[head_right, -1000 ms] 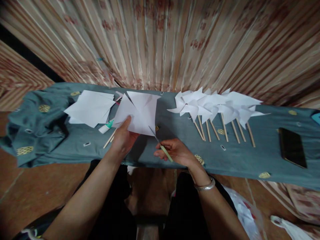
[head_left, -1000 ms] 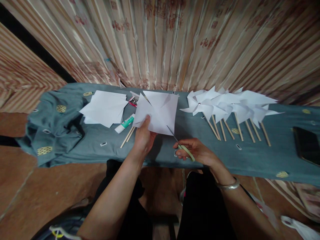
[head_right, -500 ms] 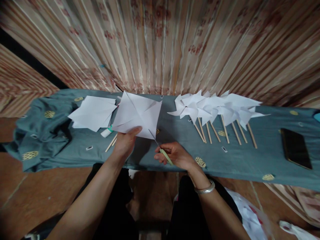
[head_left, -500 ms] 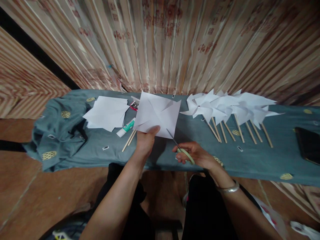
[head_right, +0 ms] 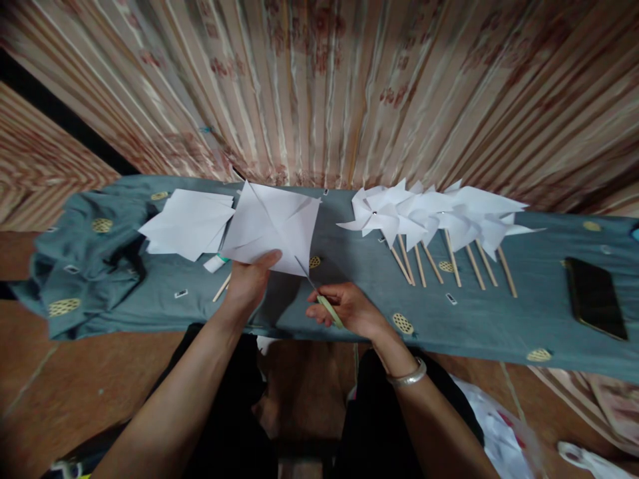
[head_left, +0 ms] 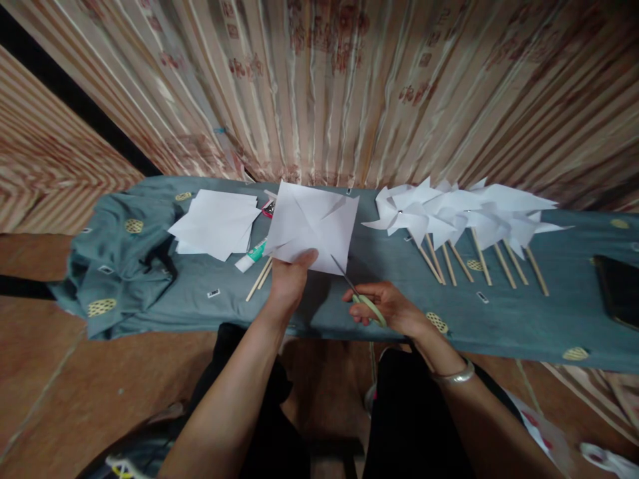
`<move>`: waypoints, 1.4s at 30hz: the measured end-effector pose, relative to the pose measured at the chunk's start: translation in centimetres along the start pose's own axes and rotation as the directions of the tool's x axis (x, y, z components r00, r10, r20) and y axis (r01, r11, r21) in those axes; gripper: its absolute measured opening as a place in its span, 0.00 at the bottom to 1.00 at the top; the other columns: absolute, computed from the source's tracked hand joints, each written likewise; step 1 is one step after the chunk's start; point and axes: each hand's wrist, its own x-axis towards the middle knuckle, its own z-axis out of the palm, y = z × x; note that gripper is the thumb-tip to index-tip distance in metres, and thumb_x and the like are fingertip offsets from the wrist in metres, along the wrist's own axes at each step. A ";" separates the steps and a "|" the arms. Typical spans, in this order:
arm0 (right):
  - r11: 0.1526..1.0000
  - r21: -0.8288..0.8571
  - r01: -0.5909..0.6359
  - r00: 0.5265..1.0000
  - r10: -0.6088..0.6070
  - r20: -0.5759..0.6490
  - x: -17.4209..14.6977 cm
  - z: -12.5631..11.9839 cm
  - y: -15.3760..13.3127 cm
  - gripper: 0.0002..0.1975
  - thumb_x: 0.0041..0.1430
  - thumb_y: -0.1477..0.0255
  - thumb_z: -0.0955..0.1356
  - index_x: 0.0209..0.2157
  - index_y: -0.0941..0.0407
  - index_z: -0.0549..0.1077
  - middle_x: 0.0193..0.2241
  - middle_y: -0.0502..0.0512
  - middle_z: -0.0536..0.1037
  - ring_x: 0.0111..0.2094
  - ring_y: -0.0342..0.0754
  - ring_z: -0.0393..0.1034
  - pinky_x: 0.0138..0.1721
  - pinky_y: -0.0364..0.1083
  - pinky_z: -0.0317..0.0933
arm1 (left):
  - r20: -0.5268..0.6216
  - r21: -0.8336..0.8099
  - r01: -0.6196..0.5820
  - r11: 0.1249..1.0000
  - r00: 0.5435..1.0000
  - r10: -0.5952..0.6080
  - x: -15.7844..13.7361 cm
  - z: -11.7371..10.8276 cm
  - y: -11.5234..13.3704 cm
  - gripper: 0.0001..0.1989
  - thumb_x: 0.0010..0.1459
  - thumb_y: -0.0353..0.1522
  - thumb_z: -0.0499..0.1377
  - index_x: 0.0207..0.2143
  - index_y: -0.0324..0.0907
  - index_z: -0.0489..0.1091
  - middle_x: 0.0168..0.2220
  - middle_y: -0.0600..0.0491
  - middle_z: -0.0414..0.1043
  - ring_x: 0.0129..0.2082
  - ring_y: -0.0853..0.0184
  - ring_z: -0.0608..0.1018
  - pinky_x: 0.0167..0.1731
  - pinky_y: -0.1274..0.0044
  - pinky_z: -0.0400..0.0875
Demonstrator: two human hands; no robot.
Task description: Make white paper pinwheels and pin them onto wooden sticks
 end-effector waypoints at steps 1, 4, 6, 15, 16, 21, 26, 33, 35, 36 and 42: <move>1.000 -0.002 0.002 1.000 -0.002 0.002 0.0 0.0 0.0 0.28 0.32 0.53 0.79 0.31 0.59 0.74 0.18 0.46 0.73 0.19 0.38 0.65 0.22 0.40 0.58 | -0.005 -0.002 0.003 1.000 1.000 -0.003 0.0 0.0 0.0 0.30 0.39 0.28 0.70 0.48 0.42 0.71 0.38 0.51 0.79 0.48 0.59 0.78 0.51 0.70 0.68; 1.000 0.008 0.009 1.000 -0.009 -0.002 0.1 0.0 0.2 0.28 0.32 0.53 0.79 0.29 0.59 0.74 0.17 0.45 0.72 0.18 0.38 0.64 0.22 0.41 0.58 | -0.004 0.002 0.004 1.000 1.000 -0.004 0.0 0.0 0.1 0.28 0.39 0.28 0.70 0.47 0.41 0.72 0.37 0.51 0.79 0.48 0.59 0.78 0.51 0.69 0.68; 1.000 0.016 0.005 1.000 -0.005 -0.007 0.2 0.0 0.2 0.28 0.31 0.53 0.79 0.28 0.58 0.74 0.16 0.45 0.72 0.18 0.38 0.63 0.22 0.41 0.58 | 0.001 -0.001 0.000 1.000 1.000 0.000 0.0 0.0 0.2 0.27 0.39 0.28 0.69 0.46 0.41 0.72 0.37 0.51 0.79 0.48 0.59 0.78 0.51 0.69 0.68; 1.000 0.000 0.031 0.999 -0.031 -0.009 0.3 -0.3 0.6 0.26 0.33 0.54 0.79 0.30 0.59 0.75 0.17 0.46 0.72 0.18 0.39 0.65 0.22 0.41 0.58 | -0.069 -0.030 0.039 0.999 0.997 -0.041 0.1 0.2 0.2 0.30 0.35 0.26 0.70 0.46 0.41 0.71 0.37 0.51 0.79 0.45 0.59 0.78 0.50 0.69 0.69; 0.999 -0.003 0.036 0.999 -0.036 -0.009 0.3 -0.3 0.6 0.26 0.33 0.54 0.79 0.29 0.59 0.75 0.17 0.46 0.72 0.18 0.39 0.65 0.22 0.41 0.58 | -0.068 -0.028 0.041 0.999 0.997 -0.042 0.1 0.2 0.1 0.30 0.35 0.26 0.70 0.46 0.41 0.71 0.37 0.51 0.79 0.45 0.59 0.78 0.49 0.70 0.69; 0.998 -0.037 0.048 0.999 -0.048 -0.002 0.1 -0.2 0.3 0.27 0.34 0.53 0.78 0.30 0.59 0.75 0.17 0.46 0.73 0.18 0.38 0.65 0.22 0.40 0.58 | 0.000 0.030 0.064 0.997 0.998 -0.064 -0.4 0.4 0.1 0.30 0.37 0.28 0.70 0.47 0.41 0.72 0.37 0.51 0.79 0.39 0.61 0.79 0.45 0.71 0.70; 0.997 -0.026 0.069 0.998 -0.069 -0.013 0.2 -0.3 0.6 0.28 0.34 0.52 0.78 0.31 0.58 0.75 0.19 0.47 0.74 0.19 0.39 0.66 0.22 0.40 0.59 | 0.039 0.031 0.064 0.998 0.997 -0.065 -0.8 0.5 -0.1 0.27 0.38 0.27 0.68 0.46 0.40 0.73 0.35 0.52 0.79 0.38 0.62 0.79 0.44 0.72 0.71; 0.997 0.013 0.078 0.997 -0.078 -0.023 0.6 -0.1 1.1 0.26 0.34 0.53 0.78 0.29 0.58 0.75 0.18 0.46 0.73 0.19 0.39 0.65 0.22 0.40 0.57 | 0.018 -0.006 0.089 0.996 0.996 -0.088 -0.7 0.6 0.2 0.30 0.35 0.28 0.71 0.46 0.41 0.72 0.35 0.53 0.78 0.38 0.62 0.78 0.44 0.71 0.69; 0.997 0.004 0.083 0.996 -0.082 -0.018 0.6 0.0 1.0 0.25 0.35 0.53 0.78 0.28 0.58 0.75 0.18 0.46 0.73 0.18 0.38 0.64 0.21 0.40 0.57 | 0.024 0.001 0.075 0.997 0.997 -0.075 -0.7 0.7 0.2 0.31 0.36 0.29 0.71 0.47 0.41 0.72 0.35 0.52 0.78 0.38 0.62 0.78 0.44 0.71 0.69; 0.996 0.001 0.087 0.996 -0.087 -0.021 0.6 0.0 0.9 0.25 0.35 0.53 0.78 0.28 0.58 0.75 0.17 0.46 0.73 0.18 0.38 0.63 0.21 0.40 0.56 | 0.023 0.007 0.071 0.997 0.997 -0.071 -0.7 0.7 0.2 0.30 0.36 0.30 0.71 0.47 0.41 0.72 0.36 0.52 0.78 0.38 0.62 0.78 0.44 0.71 0.69; 0.996 0.002 0.087 0.995 -0.087 -0.041 0.6 0.2 0.7 0.25 0.34 0.53 0.78 0.28 0.58 0.75 0.16 0.45 0.72 0.17 0.38 0.62 0.20 0.40 0.54 | 0.016 0.013 0.064 0.998 0.998 -0.064 -0.5 0.5 0.0 0.27 0.37 0.27 0.69 0.45 0.40 0.73 0.37 0.51 0.78 0.39 0.62 0.78 0.45 0.71 0.70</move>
